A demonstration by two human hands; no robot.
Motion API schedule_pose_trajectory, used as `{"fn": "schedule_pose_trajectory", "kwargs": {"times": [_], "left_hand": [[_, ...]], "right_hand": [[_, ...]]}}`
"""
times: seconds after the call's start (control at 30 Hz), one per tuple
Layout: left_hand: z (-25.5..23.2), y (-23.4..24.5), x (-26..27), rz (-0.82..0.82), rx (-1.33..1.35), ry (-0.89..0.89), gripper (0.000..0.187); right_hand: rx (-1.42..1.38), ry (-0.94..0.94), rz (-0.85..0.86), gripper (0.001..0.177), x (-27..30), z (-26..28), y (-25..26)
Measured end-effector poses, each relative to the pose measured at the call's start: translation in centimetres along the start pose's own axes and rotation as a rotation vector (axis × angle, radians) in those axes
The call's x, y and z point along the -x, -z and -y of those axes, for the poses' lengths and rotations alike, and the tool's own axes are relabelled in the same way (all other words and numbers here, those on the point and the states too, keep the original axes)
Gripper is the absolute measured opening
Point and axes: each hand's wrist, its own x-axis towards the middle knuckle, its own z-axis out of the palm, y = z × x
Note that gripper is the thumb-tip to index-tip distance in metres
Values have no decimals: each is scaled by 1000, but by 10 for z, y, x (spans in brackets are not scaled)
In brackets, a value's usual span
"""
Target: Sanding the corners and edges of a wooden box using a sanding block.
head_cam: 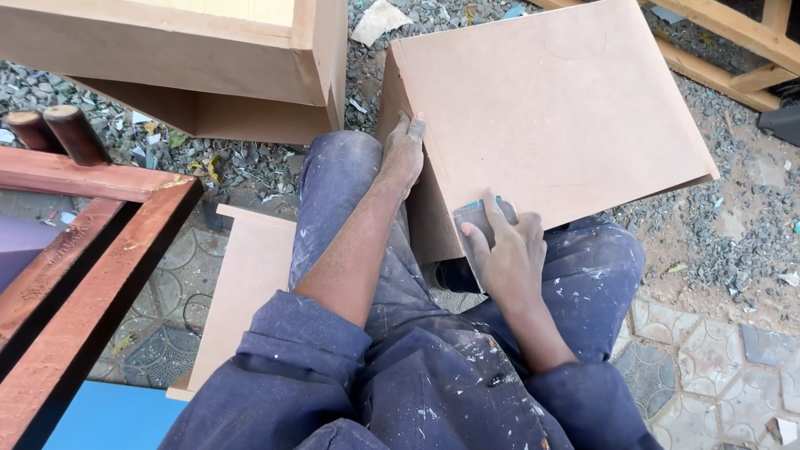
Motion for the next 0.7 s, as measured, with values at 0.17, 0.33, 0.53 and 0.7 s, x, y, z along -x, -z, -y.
{"fn": "schedule_pose_trajectory", "kwargs": {"times": [0.17, 0.33, 0.53, 0.7], "left_hand": [[-2, 2, -2, 3, 45, 20, 71], [-57, 15, 58, 19, 166, 82, 71], [-48, 21, 41, 36, 242, 73, 71], [-39, -13, 69, -409, -213, -396, 62]], "right_hand": [[-62, 26, -22, 63, -65, 21, -20], [-88, 72, -101, 65, -141, 57, -19], [-231, 12, -25, 83, -100, 18, -5], [-285, 45, -81, 33, -81, 2, -2]]}}
